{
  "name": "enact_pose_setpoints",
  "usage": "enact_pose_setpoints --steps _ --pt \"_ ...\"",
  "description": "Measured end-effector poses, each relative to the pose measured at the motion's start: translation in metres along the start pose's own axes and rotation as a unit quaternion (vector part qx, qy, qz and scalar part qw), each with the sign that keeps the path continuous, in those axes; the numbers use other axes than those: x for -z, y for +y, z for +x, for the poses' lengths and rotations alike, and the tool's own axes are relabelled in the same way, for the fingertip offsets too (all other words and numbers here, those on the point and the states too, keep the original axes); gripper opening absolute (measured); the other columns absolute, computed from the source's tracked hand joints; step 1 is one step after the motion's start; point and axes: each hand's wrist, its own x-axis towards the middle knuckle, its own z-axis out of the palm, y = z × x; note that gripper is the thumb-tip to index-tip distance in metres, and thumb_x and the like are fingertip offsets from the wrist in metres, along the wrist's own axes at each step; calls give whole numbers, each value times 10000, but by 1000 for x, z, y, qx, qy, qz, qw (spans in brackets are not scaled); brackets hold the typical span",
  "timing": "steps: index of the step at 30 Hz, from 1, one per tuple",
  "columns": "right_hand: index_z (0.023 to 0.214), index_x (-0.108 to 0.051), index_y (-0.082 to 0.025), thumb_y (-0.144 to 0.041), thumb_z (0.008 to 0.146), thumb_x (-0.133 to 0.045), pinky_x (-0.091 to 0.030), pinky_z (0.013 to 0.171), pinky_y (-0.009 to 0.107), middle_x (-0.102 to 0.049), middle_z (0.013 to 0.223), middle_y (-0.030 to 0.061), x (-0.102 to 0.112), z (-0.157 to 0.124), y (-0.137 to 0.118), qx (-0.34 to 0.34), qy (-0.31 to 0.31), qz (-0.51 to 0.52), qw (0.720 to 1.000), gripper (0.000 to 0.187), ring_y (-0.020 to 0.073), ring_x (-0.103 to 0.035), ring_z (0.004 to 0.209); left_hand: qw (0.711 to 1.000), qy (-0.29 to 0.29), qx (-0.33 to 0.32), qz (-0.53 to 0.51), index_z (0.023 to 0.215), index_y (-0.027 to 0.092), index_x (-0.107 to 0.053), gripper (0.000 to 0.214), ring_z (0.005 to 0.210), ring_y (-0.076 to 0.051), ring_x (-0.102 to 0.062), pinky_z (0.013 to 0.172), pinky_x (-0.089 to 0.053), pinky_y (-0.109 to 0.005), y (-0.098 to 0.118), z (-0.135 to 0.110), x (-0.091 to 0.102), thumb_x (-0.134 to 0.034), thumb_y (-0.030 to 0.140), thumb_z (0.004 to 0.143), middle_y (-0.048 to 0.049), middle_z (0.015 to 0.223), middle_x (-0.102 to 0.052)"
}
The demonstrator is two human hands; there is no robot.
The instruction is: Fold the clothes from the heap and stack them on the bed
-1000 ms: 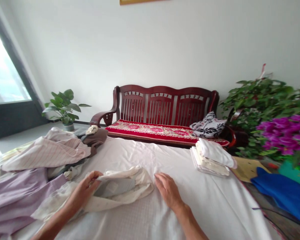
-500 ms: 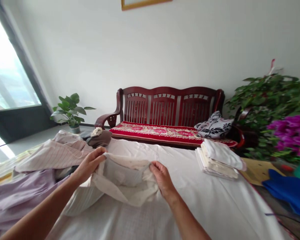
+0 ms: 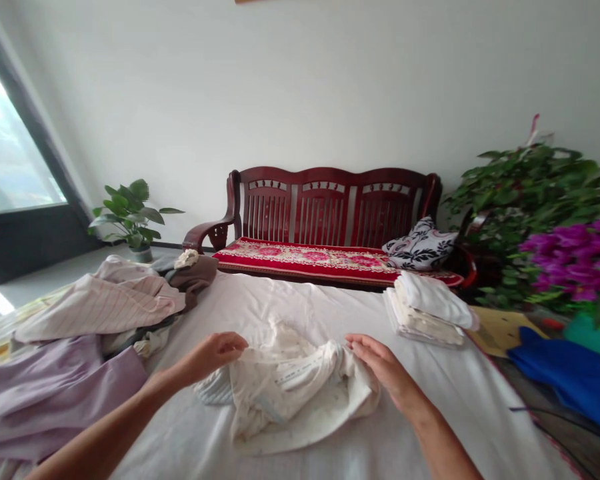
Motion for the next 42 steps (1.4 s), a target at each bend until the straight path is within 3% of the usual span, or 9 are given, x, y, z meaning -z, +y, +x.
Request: enact_pose_setpoints --steps 9,17,21,24,28,31,34,38,42 --pt "1218 -702 -177 -656 801 -639 -467 1004 442 -722 1172 118 22 -6 4 -9 -176 -115 978 638 341 -620 1156 988 -13 -47 148 1013 258 -733 275 892 -205 -642 833 -446 -313 47 -21 -25 -699 380 768 -15 938 -712" --pt "1238 -700 -223 -280 651 -742 -493 933 361 -707 1194 83 35 -19 6 -16 -208 -221 953 592 294 -619 1116 967 -63 8 249 922 227 -594 202 930 -249 -622 783 -415 -324 46 -54 -57 -648 285 737 -50 990 -676" --pt "1188 -733 -274 -188 574 -752 -469 981 389 -694 1241 55 36 -25 12 8 -197 -185 963 621 312 -611 1137 985 -9 38 169 842 236 -524 107 804 -212 -616 676 -370 -297 31 -49 -54 -540 187 749 -23 851 -647" --pt "932 -793 -236 -307 647 -752 -496 901 382 -736 1040 55 28 -22 21 39 -145 -193 970 296 301 -644 1006 995 73 61 30 812 234 -493 37 676 -172 -562 618 -352 -274 22 -42 -56 -514 221 785 21 700 -569" --pt "698 -700 -211 -477 755 -686 -510 759 352 -695 758 21 11 -14 24 46 -26 -141 989 273 255 -632 809 946 130 99 -281 826 213 -513 195 660 -147 -554 604 -425 -251 27 -30 -54 -565 399 798 32 708 -547" --pt "892 -693 -242 -513 795 -659 -514 825 347 -725 889 26 -4 -6 8 67 75 5 995 291 264 -651 919 876 137 113 -449 882 201 -542 305 641 -123 -555 588 -457 -232 42 -18 -37 -646 452 743 37 738 -566" --pt "972 -663 -262 -499 779 -682 -517 859 339 -727 971 25 -15 7 -21 97 156 94 978 306 264 -655 992 848 164 74 -498 871 197 -551 319 560 -86 -494 522 -409 -189 57 -4 -5 -715 409 697 60 674 -538" --pt "1094 -642 -264 -492 832 -633 -516 868 341 -717 1012 17 -12 27 -71 219 205 88 950 347 238 -656 979 885 147 -33 -440 932 200 -575 352 602 -90 -536 563 -440 -191 78 11 48 -759 404 713 36 767 -612" --pt "1050 -659 -245 -479 871 -584 -501 814 330 -708 922 4 2 39 -116 324 284 -40 901 304 222 -650 889 963 194 -115 -148 1135 197 -641 468 857 -195 -620 761 -497 -278 88 20 93 -735 381 715 -33 959 -684"
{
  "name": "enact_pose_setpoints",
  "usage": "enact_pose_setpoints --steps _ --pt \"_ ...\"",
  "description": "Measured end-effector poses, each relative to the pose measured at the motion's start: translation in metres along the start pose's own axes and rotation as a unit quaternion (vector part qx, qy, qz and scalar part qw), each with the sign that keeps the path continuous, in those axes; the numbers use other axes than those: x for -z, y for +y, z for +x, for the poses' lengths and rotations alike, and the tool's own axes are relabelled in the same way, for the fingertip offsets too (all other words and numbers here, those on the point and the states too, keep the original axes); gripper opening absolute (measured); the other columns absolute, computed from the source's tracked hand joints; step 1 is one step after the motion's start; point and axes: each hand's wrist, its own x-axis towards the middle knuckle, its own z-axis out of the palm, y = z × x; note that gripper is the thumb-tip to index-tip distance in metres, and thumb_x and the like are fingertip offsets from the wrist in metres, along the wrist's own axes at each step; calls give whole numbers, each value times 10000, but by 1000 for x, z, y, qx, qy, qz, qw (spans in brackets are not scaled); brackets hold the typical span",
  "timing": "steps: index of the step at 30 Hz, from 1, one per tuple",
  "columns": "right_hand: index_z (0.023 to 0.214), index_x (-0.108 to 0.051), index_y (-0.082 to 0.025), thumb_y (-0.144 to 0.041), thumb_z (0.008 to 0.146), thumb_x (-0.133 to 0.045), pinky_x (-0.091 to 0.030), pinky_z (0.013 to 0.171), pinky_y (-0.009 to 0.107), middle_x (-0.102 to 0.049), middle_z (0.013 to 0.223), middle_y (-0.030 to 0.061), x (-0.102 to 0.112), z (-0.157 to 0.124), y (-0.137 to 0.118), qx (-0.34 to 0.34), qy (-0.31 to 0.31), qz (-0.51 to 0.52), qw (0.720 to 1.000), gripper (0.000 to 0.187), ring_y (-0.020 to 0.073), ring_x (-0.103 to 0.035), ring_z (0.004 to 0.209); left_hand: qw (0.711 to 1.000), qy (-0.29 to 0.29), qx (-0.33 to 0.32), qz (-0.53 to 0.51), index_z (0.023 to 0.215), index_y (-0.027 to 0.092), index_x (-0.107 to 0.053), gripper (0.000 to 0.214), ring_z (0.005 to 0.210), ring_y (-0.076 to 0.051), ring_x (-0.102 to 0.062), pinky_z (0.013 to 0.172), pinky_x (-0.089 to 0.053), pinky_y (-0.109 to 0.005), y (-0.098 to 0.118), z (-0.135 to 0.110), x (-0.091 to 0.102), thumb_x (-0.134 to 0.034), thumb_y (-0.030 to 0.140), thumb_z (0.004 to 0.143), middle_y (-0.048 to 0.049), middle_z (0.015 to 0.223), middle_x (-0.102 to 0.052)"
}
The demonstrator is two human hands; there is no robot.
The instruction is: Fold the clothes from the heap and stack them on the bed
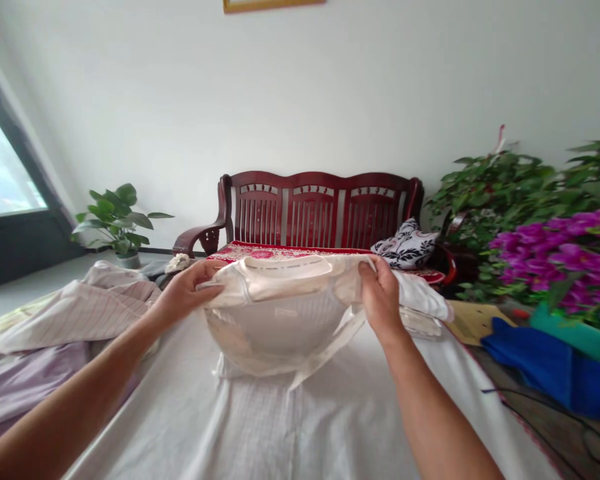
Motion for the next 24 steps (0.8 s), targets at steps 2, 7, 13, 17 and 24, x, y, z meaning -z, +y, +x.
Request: enact_pose_setpoints --steps 2,7,13,17,24 --pt "997 -679 -231 -456 880 -574 -483 808 324 -706 893 7 1 12 -11 83 -16 -87 993 274 221 -640 879 982 33 -28 182 1088 208 -692 385 923 -227 -611 843 -478 -310 0 10 13 -684 357 734 -37 957 -690" --pt "1009 -697 -228 -484 906 -541 -471 719 304 -708 852 2 0 25 -38 163 -8 -132 978 317 197 -627 769 941 154 -38 298 891 209 -745 239 832 -215 -611 765 -450 -275 -6 26 33 -577 317 761 -39 874 -686" --pt "971 -716 -214 -559 905 -531 -457 702 300 -702 802 2 1 46 -54 183 -5 -164 969 397 200 -629 754 980 191 0 -64 948 153 -703 350 534 -127 -516 495 -372 -198 17 44 30 -612 409 727 30 605 -597" --pt "956 -720 -206 -559 906 -545 -450 689 293 -694 797 4 16 45 -67 186 15 -170 968 397 187 -612 738 961 222 -26 -164 976 159 -692 360 505 -99 -514 464 -384 -184 40 44 33 -703 385 697 43 615 -622" --pt "981 -734 -240 -532 844 -683 -475 547 269 -705 795 18 58 11 -113 67 -64 -83 992 326 169 -612 653 952 283 -87 -71 929 191 -712 237 514 -69 -445 439 -319 -183 86 8 58 -723 396 810 53 641 -616"
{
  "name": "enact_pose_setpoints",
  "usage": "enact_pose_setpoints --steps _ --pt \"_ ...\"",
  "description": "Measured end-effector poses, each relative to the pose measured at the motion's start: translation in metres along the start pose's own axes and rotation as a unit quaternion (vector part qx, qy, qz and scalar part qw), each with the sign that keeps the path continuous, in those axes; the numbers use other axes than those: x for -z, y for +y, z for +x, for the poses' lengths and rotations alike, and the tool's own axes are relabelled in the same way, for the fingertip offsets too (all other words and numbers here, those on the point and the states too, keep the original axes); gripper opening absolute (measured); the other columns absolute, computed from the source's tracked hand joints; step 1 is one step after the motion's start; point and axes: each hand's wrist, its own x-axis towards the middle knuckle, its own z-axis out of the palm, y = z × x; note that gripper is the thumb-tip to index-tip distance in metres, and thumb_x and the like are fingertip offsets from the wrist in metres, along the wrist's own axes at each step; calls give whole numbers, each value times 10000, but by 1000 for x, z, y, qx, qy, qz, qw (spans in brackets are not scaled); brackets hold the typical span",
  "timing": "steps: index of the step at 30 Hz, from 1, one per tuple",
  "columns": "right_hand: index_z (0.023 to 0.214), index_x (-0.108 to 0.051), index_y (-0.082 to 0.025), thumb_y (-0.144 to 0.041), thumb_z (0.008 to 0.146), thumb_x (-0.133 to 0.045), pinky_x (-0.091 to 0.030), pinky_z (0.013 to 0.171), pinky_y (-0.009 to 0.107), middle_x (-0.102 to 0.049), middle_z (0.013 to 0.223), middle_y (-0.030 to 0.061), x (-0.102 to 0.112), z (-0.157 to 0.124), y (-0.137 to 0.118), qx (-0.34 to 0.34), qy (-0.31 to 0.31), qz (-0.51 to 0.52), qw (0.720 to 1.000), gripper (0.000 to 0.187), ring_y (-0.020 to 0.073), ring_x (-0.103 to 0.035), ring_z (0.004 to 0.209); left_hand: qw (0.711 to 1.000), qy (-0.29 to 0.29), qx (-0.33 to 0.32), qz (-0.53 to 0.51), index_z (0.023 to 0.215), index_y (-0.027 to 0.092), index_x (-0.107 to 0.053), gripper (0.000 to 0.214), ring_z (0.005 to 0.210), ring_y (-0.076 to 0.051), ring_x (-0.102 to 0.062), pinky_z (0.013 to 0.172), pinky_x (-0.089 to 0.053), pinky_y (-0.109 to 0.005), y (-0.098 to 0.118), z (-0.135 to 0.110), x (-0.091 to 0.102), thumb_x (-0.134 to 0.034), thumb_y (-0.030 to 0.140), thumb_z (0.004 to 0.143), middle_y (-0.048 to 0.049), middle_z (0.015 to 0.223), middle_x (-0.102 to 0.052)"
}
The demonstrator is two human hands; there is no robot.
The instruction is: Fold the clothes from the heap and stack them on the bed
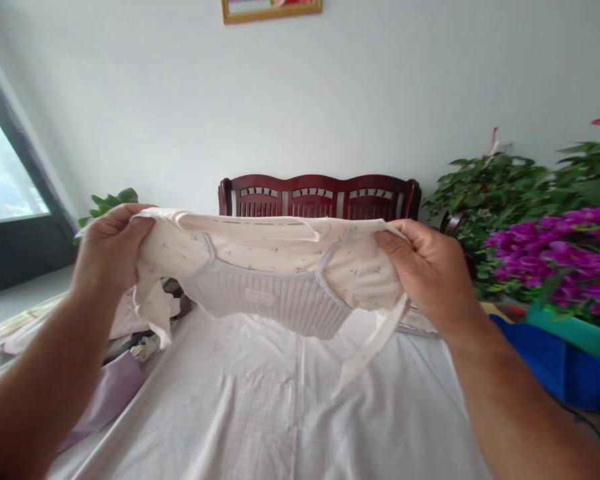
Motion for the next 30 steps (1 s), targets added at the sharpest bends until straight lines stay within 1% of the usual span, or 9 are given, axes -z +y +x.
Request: enact_pose_setpoints --steps 3,6,10,13,16,20,25,28,30 --pt "948 -726 -260 -487 784 -762 -516 521 275 -716 755 30 7 -1 -3 -89 -25 114 989 283 181 -642 616 998 -18 -11 62 868 230 -716 251 494 -85 -426 406 -296 -196 13 -1 9 -725 474 809 40 624 -605" --pt "938 -725 -228 -460 739 -797 -541 532 290 -714 722 34 -3 0 13 -160 -77 172 969 314 190 -654 598 989 -75 20 127 828 210 -712 318 469 -104 -409 389 -276 -213 -3 -1 7 -698 526 799 21 581 -572" --pt "925 -725 -191 -510 730 -766 -550 639 319 -707 733 17 -38 -9 66 -193 -155 164 955 376 191 -649 659 951 -184 47 243 740 176 -671 323 538 -134 -467 478 -319 -221 -76 -9 -9 -608 484 817 18 581 -552" --pt "745 -701 -199 -557 676 -764 -509 662 324 -647 641 -10 -68 -25 115 -178 -163 108 964 370 196 -600 670 908 -247 33 337 678 187 -643 319 659 -164 -546 589 -362 -237 -142 -24 -22 -528 434 843 -4 655 -615" --pt "606 -637 -201 -596 674 -725 -452 658 309 -576 573 -24 -88 -40 158 -177 -162 62 969 410 184 -541 665 872 -278 54 400 716 198 -648 327 701 -183 -584 627 -355 -255 -186 -37 -30 -472 418 882 -24 724 -666" --pt "605 -600 -197 -633 733 -624 -382 599 288 -521 551 -39 -97 -44 197 -175 -183 -14 967 456 161 -482 609 843 -296 65 444 776 204 -652 348 790 -208 -631 666 -374 -261 -204 -38 -41 -435 431 924 -53 823 -708" --pt "702 -647 -190 -606 820 -505 -410 633 284 -596 634 -15 -110 -34 225 -178 -202 -126 955 455 188 -555 684 809 -290 99 502 898 213 -691 345 908 -238 -665 742 -426 -276 -220 -31 -62 -440 444 952 -77 945 -738" --pt "747 -688 -201 -496 831 -549 -425 689 294 -664 713 21 -121 -33 234 -199 -199 -190 941 337 219 -613 775 800 -283 111 518 1113 196 -676 318 996 -272 -666 811 -464 -325 -239 -41 -80 -435 338 961 -120 1075 -725" --pt "815 -714 -215 -412 838 -565 -432 752 304 -709 823 53 -125 -38 236 -204 -201 -233 930 248 239 -638 879 797 -286 105 522 1301 157 -588 393 1093 -291 -641 899 -469 -371 -249 -55 -91 -443 242 945 -164 1216 -678"
